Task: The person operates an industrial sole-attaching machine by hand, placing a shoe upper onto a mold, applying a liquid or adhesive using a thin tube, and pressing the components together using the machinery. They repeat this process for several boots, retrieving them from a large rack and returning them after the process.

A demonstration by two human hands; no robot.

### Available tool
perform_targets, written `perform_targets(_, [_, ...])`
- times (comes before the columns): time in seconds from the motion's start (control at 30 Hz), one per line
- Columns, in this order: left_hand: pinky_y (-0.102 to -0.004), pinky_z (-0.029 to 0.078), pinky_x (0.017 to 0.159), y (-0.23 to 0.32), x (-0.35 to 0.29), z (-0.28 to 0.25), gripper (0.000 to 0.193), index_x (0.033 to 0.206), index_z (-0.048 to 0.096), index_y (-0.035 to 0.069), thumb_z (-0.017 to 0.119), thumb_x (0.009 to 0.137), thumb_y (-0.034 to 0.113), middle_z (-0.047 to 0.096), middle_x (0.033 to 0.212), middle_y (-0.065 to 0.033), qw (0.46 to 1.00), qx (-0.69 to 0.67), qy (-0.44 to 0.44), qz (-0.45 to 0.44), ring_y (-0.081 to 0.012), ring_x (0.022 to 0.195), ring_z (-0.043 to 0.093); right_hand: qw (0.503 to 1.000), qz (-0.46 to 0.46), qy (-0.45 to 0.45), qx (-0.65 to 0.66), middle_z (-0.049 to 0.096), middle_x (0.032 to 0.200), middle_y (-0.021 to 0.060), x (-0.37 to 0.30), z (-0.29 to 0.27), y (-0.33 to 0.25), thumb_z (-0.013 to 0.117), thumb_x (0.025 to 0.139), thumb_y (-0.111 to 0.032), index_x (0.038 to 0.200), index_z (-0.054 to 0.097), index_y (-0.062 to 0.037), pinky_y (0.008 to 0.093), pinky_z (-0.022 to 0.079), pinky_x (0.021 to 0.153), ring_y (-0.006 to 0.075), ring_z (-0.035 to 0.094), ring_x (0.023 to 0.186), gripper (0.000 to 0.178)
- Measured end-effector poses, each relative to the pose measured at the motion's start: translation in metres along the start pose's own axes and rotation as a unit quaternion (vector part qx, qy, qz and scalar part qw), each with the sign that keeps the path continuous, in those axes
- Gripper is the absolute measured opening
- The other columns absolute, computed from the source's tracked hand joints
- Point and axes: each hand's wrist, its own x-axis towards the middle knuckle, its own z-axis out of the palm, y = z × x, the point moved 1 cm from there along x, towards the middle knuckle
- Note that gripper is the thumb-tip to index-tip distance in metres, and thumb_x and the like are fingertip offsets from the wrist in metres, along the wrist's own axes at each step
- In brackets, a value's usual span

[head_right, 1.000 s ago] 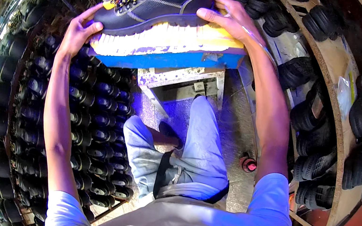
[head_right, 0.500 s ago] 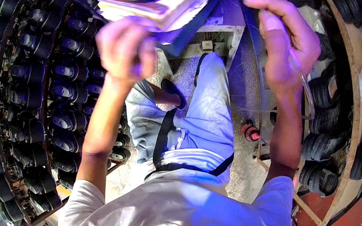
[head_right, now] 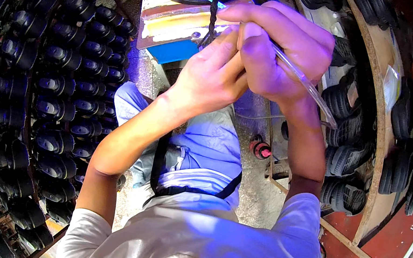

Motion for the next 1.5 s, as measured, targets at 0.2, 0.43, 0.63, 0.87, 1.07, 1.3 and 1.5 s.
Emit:
perform_targets(0.2, [-0.0413,0.056,0.098,-0.010,-0.009,-0.019,0.037,0.106,0.071,0.000,0.066,0.073,0.015,0.065,0.119,-0.0171,1.000,-0.019,0.004,-0.021,-0.0345,0.113,0.064,0.997,-0.068,-0.031,-0.038,0.066,0.069,0.0101,0.006,0.008,-0.001,0.063,0.080,-0.006,0.090,0.074,0.0002,0.0305,0.050,0.051,0.0209,0.064,0.054,0.016])
perform_targets(0.43, [-0.0370,0.058,0.083,-0.038,-0.038,-0.055,0.031,0.102,0.074,0.003,0.083,0.076,0.017,0.069,0.098,-0.0091,0.991,0.003,0.093,-0.101,-0.0284,0.093,0.070,0.989,-0.144,0.009,-0.039,0.065,0.068,0.0075,0.014,0.043,-0.007,0.067,0.074,-0.005,0.092,0.076,-0.0034,0.0322,0.052,0.051,0.0200,0.064,0.053,0.021])
perform_targets(0.63, [-0.0461,0.053,0.093,-0.083,-0.068,-0.079,0.040,0.098,0.071,0.003,0.094,0.069,0.021,0.066,0.098,-0.0107,0.971,0.039,0.151,-0.182,-0.0323,0.102,0.065,0.992,-0.114,0.052,0.001,0.067,0.072,0.0107,0.022,0.094,0.004,0.060,0.079,-0.004,0.093,0.078,-0.0012,0.0319,0.054,0.057,0.0207,0.066,0.060,0.024])
perform_targets(0.87, [-0.0350,0.056,0.085,-0.146,-0.091,-0.087,0.054,0.099,0.063,-0.001,0.100,0.067,0.022,0.069,0.103,-0.0132,0.933,0.052,0.193,-0.299,-0.0250,0.093,0.068,0.991,-0.109,0.072,0.038,0.071,0.079,0.0165,0.039,0.129,0.043,0.066,0.078,0.001,0.095,0.075,0.0016,0.0380,0.056,0.060,0.0304,0.071,0.066,0.019])
perform_targets(1.07, [-0.0325,0.057,0.093,-0.172,-0.089,-0.088,0.065,0.109,0.063,-0.003,0.102,0.066,0.027,0.070,0.116,-0.0134,0.918,0.087,0.128,-0.364,-0.0197,0.101,0.068,0.986,-0.121,0.102,-0.056,0.071,0.079,0.0156,0.034,0.121,0.084,0.064,0.077,0.002,0.096,0.075,0.0005,0.0393,0.056,0.060,0.0314,0.069,0.066,0.021])
perform_targets(1.3, [-0.0342,0.057,0.097,-0.215,-0.109,-0.073,0.053,0.107,0.063,-0.002,0.099,0.070,0.012,0.071,0.122,-0.0143,0.912,0.002,0.167,-0.375,-0.0189,0.109,0.068,0.965,-0.108,0.105,-0.214,0.071,0.077,0.0133,0.022,0.066,0.106,0.065,0.079,0.000,0.097,0.077,-0.0021,0.0372,0.056,0.059,0.0274,0.069,0.064,0.021])
perform_targets(1.5, [-0.0360,0.051,0.103,-0.308,-0.115,-0.073,0.061,0.122,0.071,0.001,0.094,0.076,0.035,0.072,0.127,-0.0145,0.925,0.063,0.096,-0.363,-0.0264,0.113,0.070,0.972,-0.117,0.038,-0.202,0.072,0.078,0.0127,0.021,0.038,0.073,0.064,0.084,-0.005,0.095,0.080,-0.0057,0.0321,0.057,0.061,0.0231,0.069,0.063,0.020])
